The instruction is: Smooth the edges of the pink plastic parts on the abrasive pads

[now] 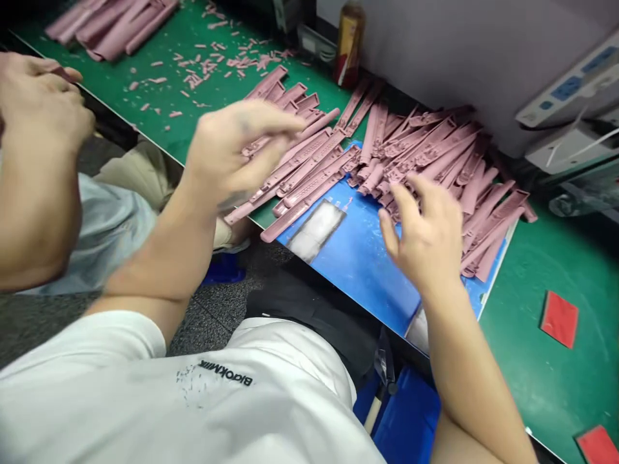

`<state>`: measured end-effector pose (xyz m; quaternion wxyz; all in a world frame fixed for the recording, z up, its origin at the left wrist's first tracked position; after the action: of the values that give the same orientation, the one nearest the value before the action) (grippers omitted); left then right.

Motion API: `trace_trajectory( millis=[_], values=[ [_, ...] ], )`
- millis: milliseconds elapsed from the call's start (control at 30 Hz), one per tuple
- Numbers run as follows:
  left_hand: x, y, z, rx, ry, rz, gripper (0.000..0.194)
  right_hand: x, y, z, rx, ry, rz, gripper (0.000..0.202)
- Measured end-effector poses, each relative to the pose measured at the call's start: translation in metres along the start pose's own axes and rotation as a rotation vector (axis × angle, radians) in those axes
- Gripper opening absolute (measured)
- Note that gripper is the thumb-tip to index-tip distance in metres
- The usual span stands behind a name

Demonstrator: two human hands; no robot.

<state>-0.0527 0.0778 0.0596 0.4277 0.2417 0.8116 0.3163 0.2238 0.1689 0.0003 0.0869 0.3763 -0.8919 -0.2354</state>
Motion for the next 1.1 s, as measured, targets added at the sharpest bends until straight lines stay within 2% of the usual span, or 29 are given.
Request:
trace_trajectory(
  millis=[33, 67, 133, 200, 233, 267, 333, 400, 467, 533, 600, 633, 700, 767, 833, 900, 933, 1000, 1100],
  values=[
    [-0.008, -0.036, -0.02, -0.126, -0.012, -0.021, 0.031, -0.005, 0.016, 0.004, -0.001, -0.065, 0.015, 0.051],
    [-0.013, -0.072, -0.033, -0.222, -0.024, -0.073, 0.028, -0.008, 0.03, 0.008, 0.007, -0.127, 0.03, 0.051],
    [-0.007, -0.143, -0.041, -0.361, -0.039, -0.29, 0.023, -0.003, 0.051, 0.011, 0.01, -0.214, 0.045, 0.05],
    [0.012, -0.204, -0.031, -0.434, -0.035, -0.594, 0.021, 0.025, 0.057, 0.015, 0.009, -0.188, -0.022, 0.049],
    [0.023, -0.227, -0.019, -0.422, -0.045, -0.741, 0.025, 0.049, 0.055, 0.022, 0.036, -0.13, -0.097, 0.049],
    [0.035, -0.244, -0.003, -0.377, -0.066, -0.869, 0.03, 0.077, 0.05, 0.033, 0.089, -0.062, -0.19, 0.048],
    [0.053, -0.259, 0.029, -0.239, -0.137, -1.018, 0.036, 0.132, 0.036, 0.062, 0.232, 0.034, -0.366, 0.046],
    [0.061, -0.253, 0.045, -0.17, -0.16, -1.02, 0.033, 0.169, 0.026, 0.09, 0.338, 0.026, -0.448, 0.05],
    [0.054, -0.236, 0.039, -0.208, -0.11, -0.898, 0.03, 0.184, 0.028, 0.107, 0.356, -0.012, -0.443, 0.052],
    [0.035, -0.217, 0.025, -0.246, -0.063, -0.702, 0.031, 0.186, 0.034, 0.111, 0.334, 0.006, -0.438, 0.045],
    [0.012, -0.197, 0.011, -0.256, -0.111, -0.474, 0.037, 0.178, 0.04, 0.1, 0.264, 0.101, -0.432, 0.033],
    [0.002, -0.188, 0.003, -0.275, -0.146, -0.371, 0.04, 0.169, 0.042, 0.087, 0.191, 0.175, -0.402, 0.027],
    [-0.004, -0.167, -0.011, -0.326, -0.132, -0.235, 0.043, 0.135, 0.041, 0.053, -0.037, 0.336, -0.232, 0.022],
    [0.009, -0.14, -0.006, -0.279, 0.039, -0.241, 0.041, 0.086, 0.023, 0.015, -0.334, 0.474, 0.049, 0.034],
    [0.037, -0.111, 0.019, -0.092, 0.263, -0.338, 0.034, 0.047, -0.012, -0.012, -0.591, 0.587, 0.308, 0.045],
    [0.067, -0.092, 0.049, 0.116, 0.425, -0.45, 0.028, 0.029, -0.044, -0.021, -0.694, 0.695, 0.463, 0.049],
    [0.079, -0.086, 0.06, 0.195, 0.478, -0.487, 0.027, 0.026, -0.056, -0.019, -0.681, 0.743, 0.511, 0.049],
    [0.095, -0.08, 0.077, 0.302, 0.539, -0.523, 0.027, 0.029, -0.072, -0.003, -0.543, 0.824, 0.584, 0.047],
    [0.103, -0.076, 0.085, 0.353, 0.587, -0.513, 0.034, 0.04, -0.084, 0.029, -0.34, 0.976, 0.641, 0.054]
  ],
)
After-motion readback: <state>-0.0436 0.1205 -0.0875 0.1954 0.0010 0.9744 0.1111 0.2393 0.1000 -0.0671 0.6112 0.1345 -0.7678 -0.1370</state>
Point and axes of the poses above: each hand's wrist, its own y-axis towards the middle knuckle, its own z-axis out of the palm, x = y × z, the point moved 10 cm from there along y, towards the middle knuckle, and after that the axes turned 15 degrees about -y, right-handed, at the moved point
